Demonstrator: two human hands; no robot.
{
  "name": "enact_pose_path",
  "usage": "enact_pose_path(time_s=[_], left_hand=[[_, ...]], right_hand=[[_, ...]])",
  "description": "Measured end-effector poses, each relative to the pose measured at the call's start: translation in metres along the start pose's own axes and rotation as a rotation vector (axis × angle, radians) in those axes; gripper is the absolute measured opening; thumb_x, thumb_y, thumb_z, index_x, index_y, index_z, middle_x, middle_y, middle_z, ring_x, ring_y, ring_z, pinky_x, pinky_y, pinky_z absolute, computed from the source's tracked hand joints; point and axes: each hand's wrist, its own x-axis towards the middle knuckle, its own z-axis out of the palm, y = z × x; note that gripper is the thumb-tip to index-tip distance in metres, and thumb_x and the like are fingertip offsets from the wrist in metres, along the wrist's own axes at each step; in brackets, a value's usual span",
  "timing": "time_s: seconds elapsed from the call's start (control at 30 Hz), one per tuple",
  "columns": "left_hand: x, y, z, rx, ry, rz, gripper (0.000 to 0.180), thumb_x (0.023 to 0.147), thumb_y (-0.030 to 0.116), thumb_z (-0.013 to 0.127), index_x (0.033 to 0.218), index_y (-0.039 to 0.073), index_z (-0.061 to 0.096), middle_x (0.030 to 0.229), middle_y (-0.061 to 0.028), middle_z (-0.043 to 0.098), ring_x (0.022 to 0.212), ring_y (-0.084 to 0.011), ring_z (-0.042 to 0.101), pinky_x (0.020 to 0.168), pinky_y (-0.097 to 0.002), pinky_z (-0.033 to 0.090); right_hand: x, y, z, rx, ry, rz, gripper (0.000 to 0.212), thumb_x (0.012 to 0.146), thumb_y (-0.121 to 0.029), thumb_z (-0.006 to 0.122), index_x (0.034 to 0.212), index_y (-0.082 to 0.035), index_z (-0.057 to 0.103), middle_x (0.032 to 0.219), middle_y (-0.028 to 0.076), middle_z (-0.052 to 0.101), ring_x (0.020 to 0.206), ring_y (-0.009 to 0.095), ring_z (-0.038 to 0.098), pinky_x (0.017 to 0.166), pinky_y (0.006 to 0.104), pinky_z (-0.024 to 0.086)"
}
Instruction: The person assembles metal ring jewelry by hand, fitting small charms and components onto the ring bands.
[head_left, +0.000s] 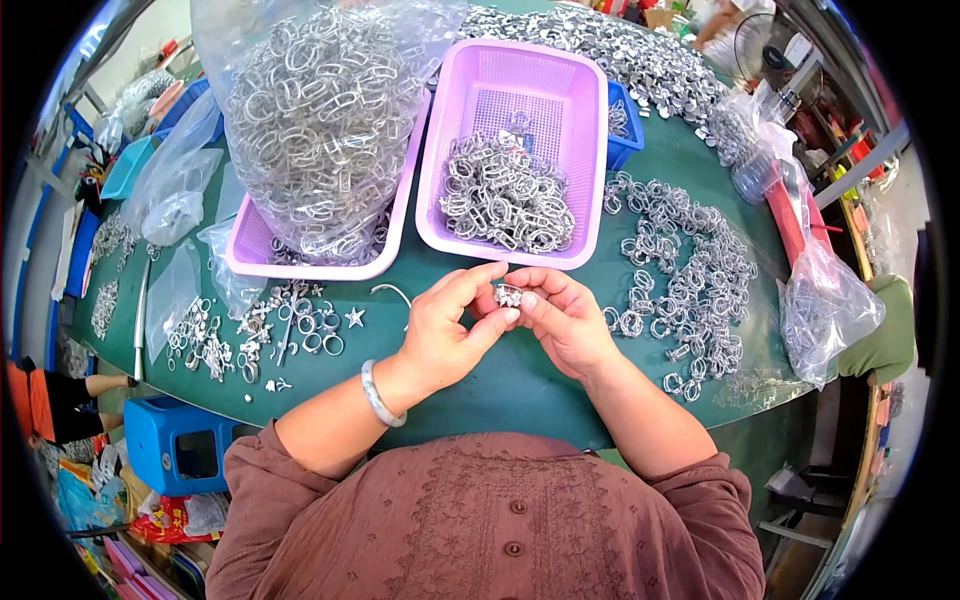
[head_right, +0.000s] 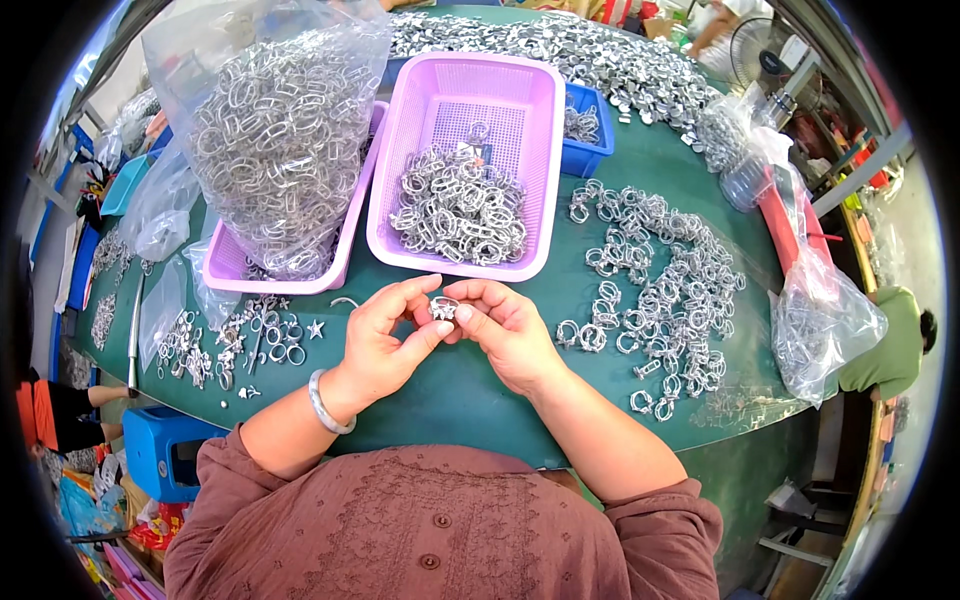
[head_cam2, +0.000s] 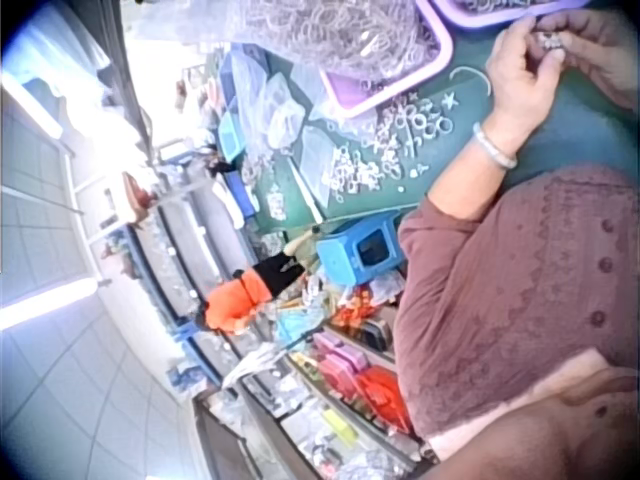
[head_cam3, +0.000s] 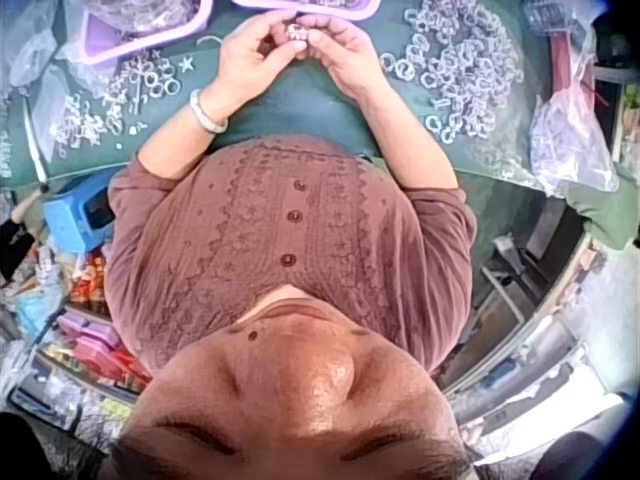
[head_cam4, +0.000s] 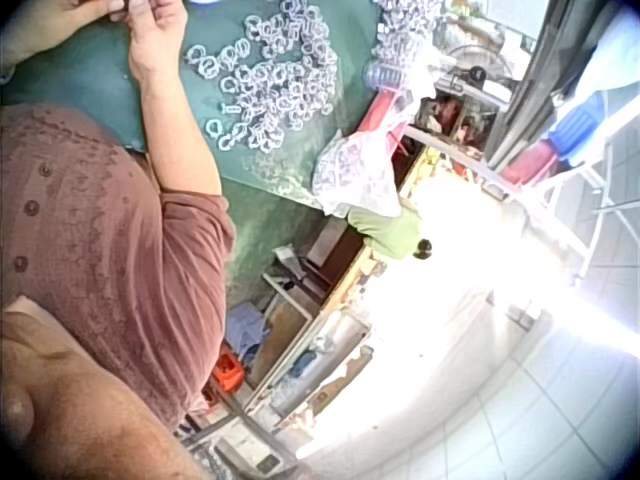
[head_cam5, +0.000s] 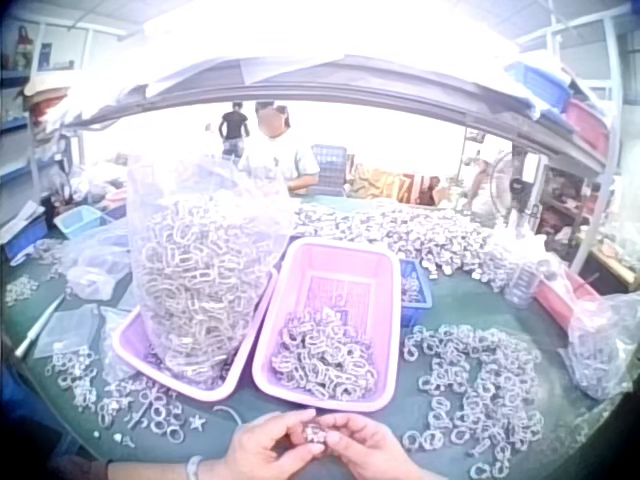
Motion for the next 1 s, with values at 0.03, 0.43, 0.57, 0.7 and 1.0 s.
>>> enact_pose_path(time_s=[0.03,0.43,0.57,0.7,1.0], left_hand=[[0.0002,-0.0004,-0.0003,0.018,-0.004,0.014,0.042,0.074,-0.001,0.067,0.113,0.001,0.054,0.074,-0.0035,0.054,0.066,-0.0100,0.053,0.062,-0.0240,0.046],[0.0022,0.0047,-0.0002,0.093,0.021,0.026,0.031,0.071,0.000,0.069,0.101,0.002,0.061,0.071,-0.0034,0.057,0.065,-0.0119,0.055,0.061,-0.0246,0.046],[0.0020,0.0049,0.0017,0.084,0.020,0.032,0.032,0.070,0.001,0.069,0.101,0.005,0.062,0.069,-0.0032,0.057,0.064,-0.0123,0.055,0.059,-0.0247,0.045],[0.0011,0.0055,0.0024,0.087,0.014,0.037,0.032,0.070,0.001,0.070,0.101,0.006,0.062,0.069,-0.0032,0.057,0.064,-0.0123,0.055,0.059,-0.0249,0.045],[0.0002,0.0052,0.0029,0.092,0.012,0.019,0.031,0.070,0.001,0.070,0.100,0.005,0.062,0.068,-0.0024,0.054,0.062,-0.0109,0.052,0.057,-0.0235,0.044]], right_hand=[[0.0000,0.0003,-0.0005,0.000,0.000,0.000,0.022,0.087,-0.007,0.056,0.107,-0.001,0.054,0.092,0.008,0.060,0.079,0.016,0.058,0.073,0.0283,0.049],[-0.0012,-0.0031,0.0008,-0.011,-0.021,0.014,0.025,0.087,-0.008,0.055,0.110,0.000,0.053,0.096,0.009,0.059,0.083,0.015,0.057,0.076,0.0286,0.048],[-0.0004,-0.0023,-0.0006,-0.012,-0.021,0.039,0.025,0.086,-0.007,0.055,0.110,0.001,0.052,0.097,0.009,0.059,0.083,0.015,0.057,0.076,0.0289,0.048],[0.0000,0.0005,-0.0042,-0.025,-0.027,0.046,0.024,0.087,-0.008,0.054,0.109,0.002,0.052,0.098,0.009,0.059,0.083,0.015,0.058,0.075,0.0288,0.048],[-0.0002,-0.0034,-0.0027,-0.017,-0.014,0.101,0.022,0.090,-0.012,0.050,0.106,0.002,0.055,0.094,0.008,0.060,0.082,0.014,0.058,0.071,0.0275,0.049]])
